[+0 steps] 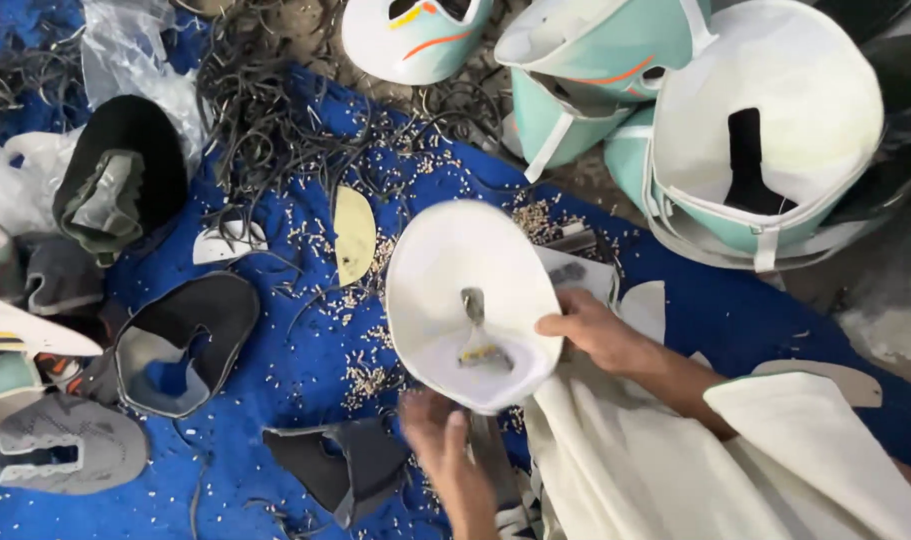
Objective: The person sits at a mat covered with shoe uppers and trims excess material from the edges of each upper using a small blade and scissors, then sets the finished upper aside and picks up the next one, repeating this across several uppers.
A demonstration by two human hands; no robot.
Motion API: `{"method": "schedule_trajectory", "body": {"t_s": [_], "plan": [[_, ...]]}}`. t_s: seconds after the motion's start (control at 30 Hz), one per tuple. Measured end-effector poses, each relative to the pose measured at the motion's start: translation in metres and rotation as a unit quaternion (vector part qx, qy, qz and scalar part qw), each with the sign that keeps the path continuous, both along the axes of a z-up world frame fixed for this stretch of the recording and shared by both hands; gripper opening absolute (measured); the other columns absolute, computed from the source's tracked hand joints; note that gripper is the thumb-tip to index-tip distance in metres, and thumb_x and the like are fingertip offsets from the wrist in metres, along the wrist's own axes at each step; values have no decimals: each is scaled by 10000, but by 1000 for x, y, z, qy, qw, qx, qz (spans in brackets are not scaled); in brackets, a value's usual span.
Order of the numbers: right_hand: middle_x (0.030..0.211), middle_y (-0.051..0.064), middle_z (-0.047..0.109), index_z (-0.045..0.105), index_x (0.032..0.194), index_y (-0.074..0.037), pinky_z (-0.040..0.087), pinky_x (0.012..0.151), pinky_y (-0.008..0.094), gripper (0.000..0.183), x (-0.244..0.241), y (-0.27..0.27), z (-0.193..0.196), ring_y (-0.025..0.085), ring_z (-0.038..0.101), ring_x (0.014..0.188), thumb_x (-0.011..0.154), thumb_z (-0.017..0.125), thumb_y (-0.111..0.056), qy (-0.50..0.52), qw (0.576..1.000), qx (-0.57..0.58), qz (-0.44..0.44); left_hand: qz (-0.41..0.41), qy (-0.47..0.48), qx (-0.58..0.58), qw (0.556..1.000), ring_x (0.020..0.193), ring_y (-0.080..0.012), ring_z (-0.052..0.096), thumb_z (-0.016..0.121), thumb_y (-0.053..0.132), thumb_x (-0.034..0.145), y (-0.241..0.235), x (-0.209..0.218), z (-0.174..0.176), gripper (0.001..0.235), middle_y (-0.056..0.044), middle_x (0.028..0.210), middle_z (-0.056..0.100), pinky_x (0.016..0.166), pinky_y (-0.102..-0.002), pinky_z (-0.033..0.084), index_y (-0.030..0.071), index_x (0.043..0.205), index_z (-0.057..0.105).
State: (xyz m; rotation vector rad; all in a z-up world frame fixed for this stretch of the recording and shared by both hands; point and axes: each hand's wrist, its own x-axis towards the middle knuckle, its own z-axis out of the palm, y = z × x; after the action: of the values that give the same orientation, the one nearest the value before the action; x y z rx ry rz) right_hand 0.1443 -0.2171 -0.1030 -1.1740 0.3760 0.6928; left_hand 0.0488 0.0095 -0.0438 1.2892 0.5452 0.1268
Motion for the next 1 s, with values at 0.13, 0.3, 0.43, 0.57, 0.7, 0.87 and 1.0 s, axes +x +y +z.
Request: {"method": "schedule_trajectory", "body": {"t_s": [0.13, 0.3, 0.43, 0.57, 0.7, 0.87, 1.0], "plan": [[971, 49, 679, 734, 1091, -4, 479, 705, 314, 249, 41, -6, 56, 139, 593, 837, 872, 637, -71, -177, 982, -35, 62, -30, -152, 293, 943, 1430, -227, 380, 772, 77, 834, 15, 72, 74, 955, -139, 1577, 332, 1140, -380, 323, 34, 1588, 187], [1197, 79, 698, 705, 1204, -73, 551, 1004, 358, 385, 136, -6, 163, 230, 685, 1146, 822, 747, -51, -631, 755, -175, 42, -130, -220, 385, 887, 1039, -230, 705, 752, 23, 900, 13, 165, 152, 208, -117, 1119, 746, 959, -319, 543, -6, 1104, 718], [1289, 96, 700, 729, 1271, -117, 565, 927, 375, 387, 171, -16, 104, 268, 699, 1111, 885, 753, -118, -646, 686, -330, 55, -154, -296, 438, 834, 1128, -270, 715, 734, -22, 845, 15, 200, 83, 280, -139, 1176, 742, 1020, -341, 540, 0, 1123, 719], [1337, 73, 684, 676, 1370, -175, 586, 794, 380, 390, 96, -11, 20, 261, 743, 966, 983, 641, -208, -484, 749, -427, 147, -227, -207, 457, 835, 1123, -290, 704, 619, -62, 768, 37, 125, -36, 360, -134, 1132, 755, 1011, -393, 529, 38, 1090, 746], [1560, 41, 485, 585, 1442, -214, 585, 547, 357, 668, 3, -16, 50, 261, 737, 665, 795, 596, -46, -420, 750, -467, 206, -310, -120, 539, 774, 1255, -343, 633, 559, -74, 708, 9, 71, -19, 455, -131, 1208, 721, 1085, -451, 478, 68, 1110, 717], [1593, 40, 420, 579, 1410, -160, 565, 506, 383, 698, -8, -12, 31, 271, 720, 619, 727, 607, -18, -423, 739, -476, 222, -348, -149, 611, 695, 1296, -433, 523, 644, 32, 743, -12, 52, -14, 551, -244, 1348, 561, 1098, -521, 398, 98, 1291, 662], [1346, 69, 596, 664, 1253, -160, 573, 586, 392, 503, -16, -16, -23, 274, 724, 703, 755, 676, -89, -445, 731, -482, 187, -350, -100, 673, 644, 1332, -516, 447, 686, 94, 763, -42, 18, -29, 604, -342, 1429, 458, 1110, -550, 349, 72, 1362, 601]]}}
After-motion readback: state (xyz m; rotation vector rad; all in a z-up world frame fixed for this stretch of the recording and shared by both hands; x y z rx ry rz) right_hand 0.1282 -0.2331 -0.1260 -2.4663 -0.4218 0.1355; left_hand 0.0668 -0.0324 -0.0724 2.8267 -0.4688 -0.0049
